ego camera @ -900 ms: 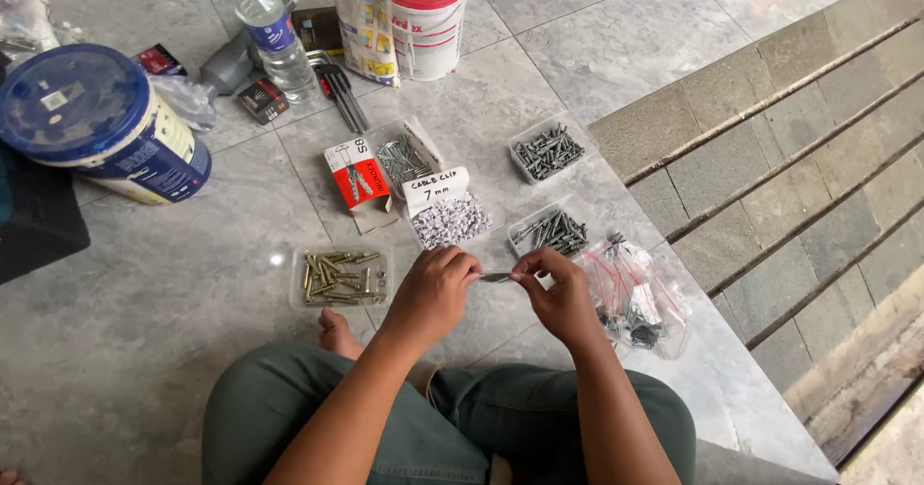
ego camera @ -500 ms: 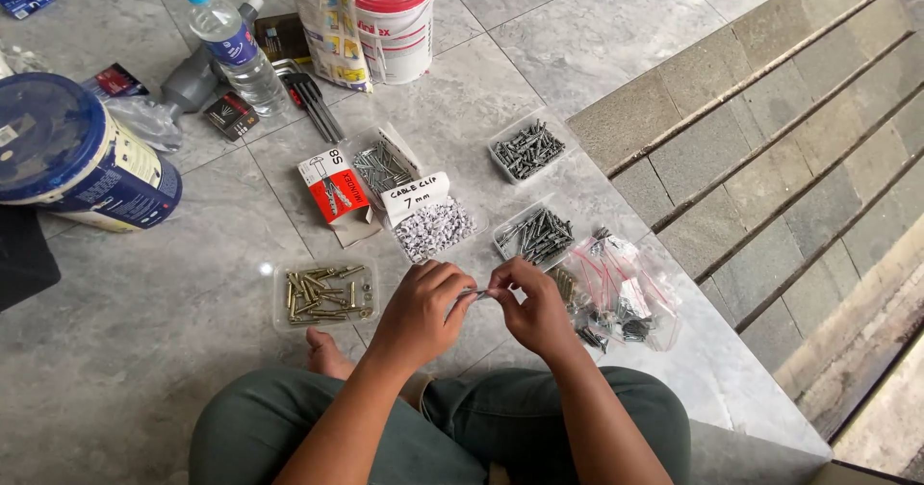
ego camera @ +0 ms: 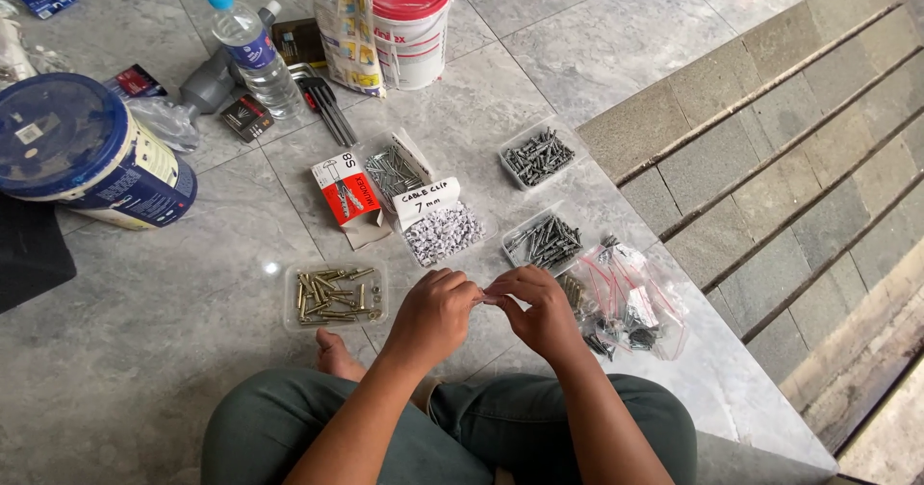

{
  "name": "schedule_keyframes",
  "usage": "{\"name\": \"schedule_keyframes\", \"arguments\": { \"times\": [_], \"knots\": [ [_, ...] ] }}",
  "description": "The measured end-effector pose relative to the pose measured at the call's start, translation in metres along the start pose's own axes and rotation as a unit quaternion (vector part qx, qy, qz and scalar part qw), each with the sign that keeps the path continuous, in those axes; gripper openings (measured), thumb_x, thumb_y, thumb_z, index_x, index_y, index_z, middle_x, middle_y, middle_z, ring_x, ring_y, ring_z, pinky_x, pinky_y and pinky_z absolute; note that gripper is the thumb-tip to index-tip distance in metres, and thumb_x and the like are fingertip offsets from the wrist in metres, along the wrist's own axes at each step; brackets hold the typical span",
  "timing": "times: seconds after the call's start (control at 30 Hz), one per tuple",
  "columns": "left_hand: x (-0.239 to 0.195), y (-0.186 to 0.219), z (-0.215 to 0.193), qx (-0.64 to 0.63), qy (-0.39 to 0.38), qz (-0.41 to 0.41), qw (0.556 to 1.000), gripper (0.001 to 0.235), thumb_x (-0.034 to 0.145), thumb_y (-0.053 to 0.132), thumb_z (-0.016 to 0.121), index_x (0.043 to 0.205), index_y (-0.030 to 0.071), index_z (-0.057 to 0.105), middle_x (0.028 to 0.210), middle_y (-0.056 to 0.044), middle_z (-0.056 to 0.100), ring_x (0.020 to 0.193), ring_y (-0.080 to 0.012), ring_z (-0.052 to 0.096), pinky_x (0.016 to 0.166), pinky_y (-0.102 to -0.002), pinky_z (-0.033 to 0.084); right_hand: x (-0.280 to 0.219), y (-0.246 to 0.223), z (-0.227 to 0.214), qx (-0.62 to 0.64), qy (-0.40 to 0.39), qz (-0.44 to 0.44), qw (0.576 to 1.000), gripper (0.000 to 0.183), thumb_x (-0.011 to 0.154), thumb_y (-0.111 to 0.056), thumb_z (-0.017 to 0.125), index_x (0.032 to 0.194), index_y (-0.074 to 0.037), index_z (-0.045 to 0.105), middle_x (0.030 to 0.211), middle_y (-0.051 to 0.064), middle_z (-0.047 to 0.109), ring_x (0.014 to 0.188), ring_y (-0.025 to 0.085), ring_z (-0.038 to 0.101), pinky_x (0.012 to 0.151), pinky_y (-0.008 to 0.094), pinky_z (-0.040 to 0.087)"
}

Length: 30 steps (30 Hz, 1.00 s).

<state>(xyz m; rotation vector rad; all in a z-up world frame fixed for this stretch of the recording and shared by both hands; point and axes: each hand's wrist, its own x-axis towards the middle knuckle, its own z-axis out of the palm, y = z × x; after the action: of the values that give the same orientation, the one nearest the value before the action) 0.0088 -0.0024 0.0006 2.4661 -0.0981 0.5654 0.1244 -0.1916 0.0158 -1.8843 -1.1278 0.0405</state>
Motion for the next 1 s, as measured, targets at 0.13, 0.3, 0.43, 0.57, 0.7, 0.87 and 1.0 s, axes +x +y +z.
{"name": "schedule_keyframes", "arguments": {
  "times": [0.13,0.3,0.43,0.57,0.7,0.87,1.0],
  "knots": [
    [0.005,0.011,-0.016,-0.016,-0.018,0.0,1.0,0.014,0.107,0.01,0.075,0.093,0.008,0.078,0.079,-0.004,0.063,0.081,-0.0274,0.07,0.079,-0.04,0.056,-0.002,0.003,0.001,-0.038,0.005,0.006,0.999,0.013,0.098,-0.008,0.091,0.09,-0.017,0.087,0.086,0.0,0.083,0.081,0.028,0.077,0.08,0.04,0.056],
    [0.004,0.004,-0.012,-0.008,-0.013,0.004,1.0,0.014,0.105,0.011,0.081,0.091,0.01,0.083,0.072,-0.005,0.065,0.075,-0.0275,0.072,0.079,-0.04,0.06,0.001,-0.009,-0.011,-0.003,-0.043,0.087,0.995,0.009,0.092,-0.004,0.092,0.087,-0.01,0.086,0.08,0.011,0.08,0.078,0.038,0.075,0.081,0.049,0.056],
    [0.006,0.013,-0.012,-0.005,-0.072,-0.003,0.997,0.008,0.104,0.013,0.084,0.097,0.011,0.087,0.075,-0.005,0.07,0.078,-0.0244,0.075,0.082,-0.039,0.061,0.005,-0.02,-0.032,0.023,-0.133,0.156,0.979,0.003,0.097,-0.008,0.086,0.098,-0.006,0.088,0.102,0.015,0.088,0.091,0.043,0.083,0.081,0.054,0.062],
    [0.017,0.034,-0.021,-0.017,-0.217,-0.089,0.972,0.058,0.103,0.031,0.087,0.151,0.003,0.069,0.13,-0.017,0.074,0.124,-0.0331,0.072,0.108,-0.048,0.056,-0.011,0.009,-0.039,-0.004,-0.19,0.232,0.954,0.01,0.097,-0.01,0.081,0.101,-0.005,0.089,0.101,0.018,0.088,0.094,0.043,0.086,0.084,0.054,0.066],
    [0.017,0.033,-0.02,-0.016,-0.27,-0.134,0.953,0.081,0.106,0.042,0.084,0.17,0.001,0.054,0.166,-0.023,0.063,0.147,-0.04,0.065,0.12,-0.056,0.051,-0.028,0.061,-0.056,-0.038,-0.179,0.377,0.908,0.023,0.098,-0.016,0.077,0.113,-0.003,0.089,0.109,0.03,0.087,0.109,0.053,0.083,0.095,0.06,0.062],
    [0.014,0.026,-0.01,-0.002,-0.27,-0.141,0.952,0.063,0.111,0.036,0.077,0.163,0.005,0.062,0.16,-0.016,0.067,0.143,-0.0368,0.069,0.116,-0.053,0.055,-0.087,0.182,-0.056,-0.182,-0.077,0.511,0.836,0.033,0.1,-0.028,0.084,0.13,-0.016,0.089,0.112,0.014,0.088,0.111,0.04,0.086,0.098,0.053,0.065],
    [0.011,0.025,-0.008,-0.007,-0.27,-0.141,0.953,0.056,0.114,0.035,0.073,0.162,0.005,0.065,0.156,-0.015,0.07,0.14,-0.0349,0.071,0.116,-0.052,0.055,-0.053,0.136,-0.065,-0.205,-0.013,0.497,0.843,0.039,0.102,-0.041,0.085,0.136,-0.021,0.083,0.119,0.007,0.083,0.117,0.039,0.082,0.104,0.055,0.063]
  ]
}}
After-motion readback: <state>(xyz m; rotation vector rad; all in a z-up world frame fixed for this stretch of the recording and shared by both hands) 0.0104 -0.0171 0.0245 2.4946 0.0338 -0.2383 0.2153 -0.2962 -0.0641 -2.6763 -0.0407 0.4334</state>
